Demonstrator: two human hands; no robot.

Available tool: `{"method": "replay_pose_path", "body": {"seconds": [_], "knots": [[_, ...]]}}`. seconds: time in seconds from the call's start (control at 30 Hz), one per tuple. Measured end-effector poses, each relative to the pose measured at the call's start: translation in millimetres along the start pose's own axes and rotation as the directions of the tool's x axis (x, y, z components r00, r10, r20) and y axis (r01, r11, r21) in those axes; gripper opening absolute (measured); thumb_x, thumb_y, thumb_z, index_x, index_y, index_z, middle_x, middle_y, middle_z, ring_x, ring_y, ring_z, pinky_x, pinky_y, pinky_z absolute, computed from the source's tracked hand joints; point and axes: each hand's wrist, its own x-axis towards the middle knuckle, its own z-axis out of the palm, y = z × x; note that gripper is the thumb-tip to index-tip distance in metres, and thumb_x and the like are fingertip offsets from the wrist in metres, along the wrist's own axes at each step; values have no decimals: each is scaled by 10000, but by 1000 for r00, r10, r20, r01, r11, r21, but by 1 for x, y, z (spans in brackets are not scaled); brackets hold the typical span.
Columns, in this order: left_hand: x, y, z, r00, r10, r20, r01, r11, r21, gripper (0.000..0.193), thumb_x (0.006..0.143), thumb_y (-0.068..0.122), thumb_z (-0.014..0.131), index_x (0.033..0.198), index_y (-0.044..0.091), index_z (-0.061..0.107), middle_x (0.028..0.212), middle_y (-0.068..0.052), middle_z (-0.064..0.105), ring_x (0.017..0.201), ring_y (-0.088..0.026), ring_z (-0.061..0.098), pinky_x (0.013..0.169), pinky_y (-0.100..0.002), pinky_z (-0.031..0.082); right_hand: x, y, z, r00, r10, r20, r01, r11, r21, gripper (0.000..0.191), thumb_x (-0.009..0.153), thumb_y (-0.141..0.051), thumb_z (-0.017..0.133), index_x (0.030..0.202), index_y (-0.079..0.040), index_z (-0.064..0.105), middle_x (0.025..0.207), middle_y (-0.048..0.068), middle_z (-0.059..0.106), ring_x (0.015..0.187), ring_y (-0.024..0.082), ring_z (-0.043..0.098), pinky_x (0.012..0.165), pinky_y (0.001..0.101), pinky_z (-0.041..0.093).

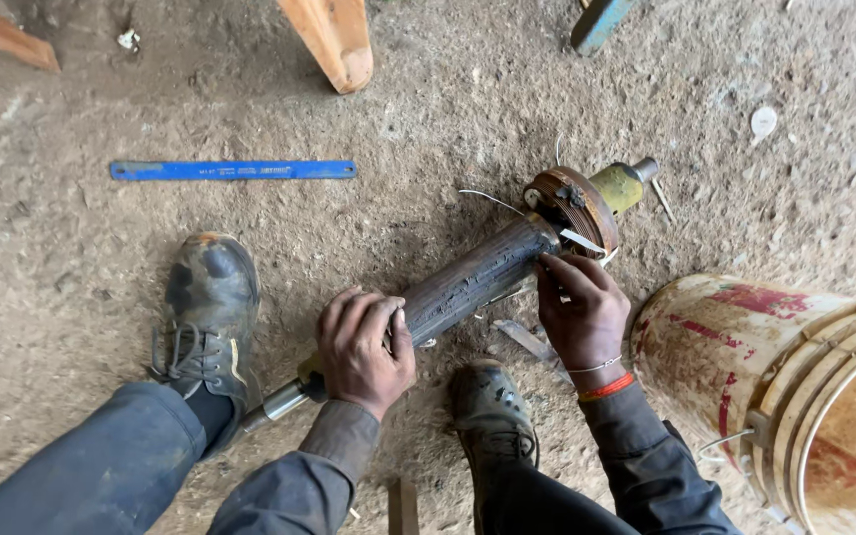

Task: The person scrapes a cylindrical metal shaft with a flat metal tool, removing dark residue from its surface. The person holds the shaft with one hand while scraping with the other, repeatedly working along the shaft's length.

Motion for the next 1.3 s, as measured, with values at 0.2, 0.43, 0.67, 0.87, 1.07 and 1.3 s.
{"method": "replay_pose_path", "body": {"seconds": [0.2, 0.43, 0.67, 0.87, 1.07, 1.3], "knots": [[6, 9, -7, 1000, -14, -14, 13, 1000, -27, 155, 934, 198, 657, 968, 87, 759, 989, -93, 747, 1072, -350, 660, 1037, -510, 469, -1, 10, 5, 966, -254, 49, 258, 952, -167, 258, 910, -32, 757, 1143, -135, 798, 1082, 87, 728, 965, 236, 685, 782, 379, 596], [6, 12, -6, 999, -35, -36, 34, 999, -34, 142, 938, 200, 664, 954, 90, 753, 974, -89, 744, 1074, -338, 662, 1043, -518, 468, -28, 13, 31, 996, -41, 84, 26, 986, 167, 401, 961, 57, 627, 1341, -41, 709, 976, 77, 600, 862, 172, 570, 730, 317, 530], [7, 12, -8, 999, -14, -37, 13, 999, -44, 140, 940, 196, 666, 965, 93, 757, 990, -88, 747, 1095, -354, 656, 1042, -516, 468, -34, 4, 28, 987, -112, 116, 82, 969, 235, 420, 972, 58, 623, 1361, -79, 700, 995, 36, 556, 899, 142, 536, 798, 290, 478], [7, 11, -8, 999, -5, -34, 3, 999, -43, 131, 929, 196, 665, 950, 102, 754, 966, -83, 744, 1086, -346, 659, 1039, -517, 469, -30, 14, 21, 996, -51, 72, 36, 980, 197, 390, 962, -19, 700, 1325, -160, 730, 827, -16, 519, 701, 116, 450, 570, 257, 383], [5, 10, -5, 999, -19, -38, 17, 998, -60, 119, 921, 192, 671, 934, 104, 750, 939, -77, 736, 1071, -336, 661, 1041, -518, 466, -38, 14, 26, 983, -37, 182, 34, 999, 19, 499, 966, 16, 642, 1451, -102, 639, 844, 1, 536, 715, 119, 468, 591, 271, 424], [5, 10, -4, 999, -30, -37, 28, 998, -51, 117, 933, 183, 676, 946, 93, 750, 950, -81, 743, 1081, -334, 661, 1055, -514, 467, -42, 10, 28, 957, -33, 290, 16, 998, 60, 472, 983, -40, 627, 1450, -110, 639, 830, 32, 559, 714, 160, 489, 595, 338, 438]]}}
